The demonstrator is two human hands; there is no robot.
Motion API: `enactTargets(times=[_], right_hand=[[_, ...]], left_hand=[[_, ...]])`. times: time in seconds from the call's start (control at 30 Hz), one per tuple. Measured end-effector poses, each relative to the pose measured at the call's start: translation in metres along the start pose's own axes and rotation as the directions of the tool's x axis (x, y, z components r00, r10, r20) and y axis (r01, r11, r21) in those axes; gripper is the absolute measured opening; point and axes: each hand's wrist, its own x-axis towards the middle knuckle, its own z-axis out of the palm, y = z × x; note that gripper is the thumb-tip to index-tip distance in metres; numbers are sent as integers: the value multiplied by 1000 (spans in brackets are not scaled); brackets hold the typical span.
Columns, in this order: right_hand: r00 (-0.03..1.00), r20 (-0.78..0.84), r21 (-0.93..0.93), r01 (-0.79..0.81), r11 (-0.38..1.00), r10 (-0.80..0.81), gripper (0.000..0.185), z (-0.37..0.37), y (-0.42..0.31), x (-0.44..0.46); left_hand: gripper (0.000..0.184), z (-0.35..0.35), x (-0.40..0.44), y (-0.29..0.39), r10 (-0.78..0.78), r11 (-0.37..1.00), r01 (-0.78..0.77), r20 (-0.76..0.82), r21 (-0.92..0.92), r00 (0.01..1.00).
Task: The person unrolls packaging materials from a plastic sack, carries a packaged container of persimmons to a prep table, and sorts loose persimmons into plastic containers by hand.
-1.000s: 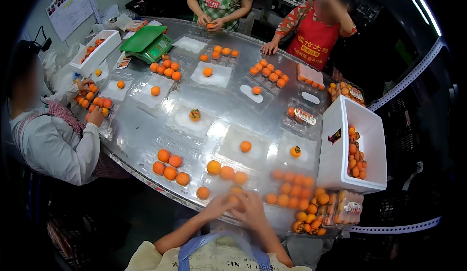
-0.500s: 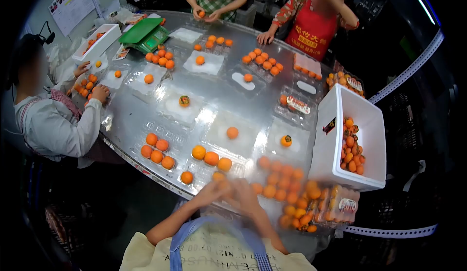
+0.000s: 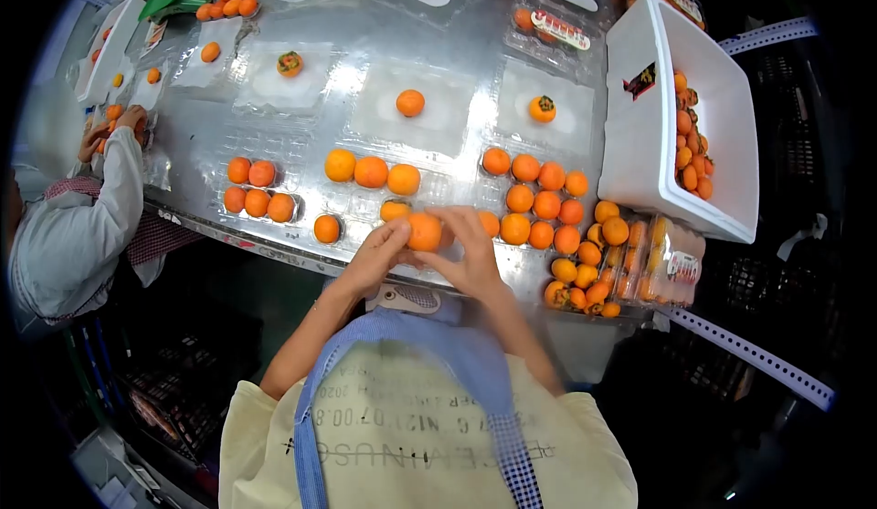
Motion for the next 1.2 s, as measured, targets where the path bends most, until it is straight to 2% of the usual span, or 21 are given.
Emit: enactTargets(times=[0.1,0.23,0.43,0.5,0.63,0.93,1.03,1.13,1.2], right_hand=[[998,-38,-15,43,999,-44,58,2,1,1],[996,-68,-20,60,998,-61,56,4,3,1],[995,-60,170,-72,983,83,46,4,-2,0],[983,-54,288,-153,945,176,39,6,3,-3],[951,-38,440,-259,860,307,28,9,3,0],[965,-4,557,-216,802,262,18,6,0,0],[948,45,613,-276,740,315,20,6,6,-6],[941,30,666,-271,695,338,23,7,-4,-3],[941,20,658,-268,704,339,24,9,-2,-4]], left_hand=[[43,6,3,12,15,995,-13,19,-103,1000],[38,-2,5,8,72,995,-71,16,-70,997],[35,-4,3,13,121,987,-112,72,-113,990],[35,-2,2,14,137,986,-125,115,-106,984],[36,-6,3,15,134,990,-138,172,12,976],[37,-6,-1,15,167,986,-168,186,-8,968],[41,-8,-3,18,162,987,-161,204,-20,966],[44,-5,-1,19,286,955,-295,194,20,938],[48,-5,-1,19,259,964,-265,181,11,949]])
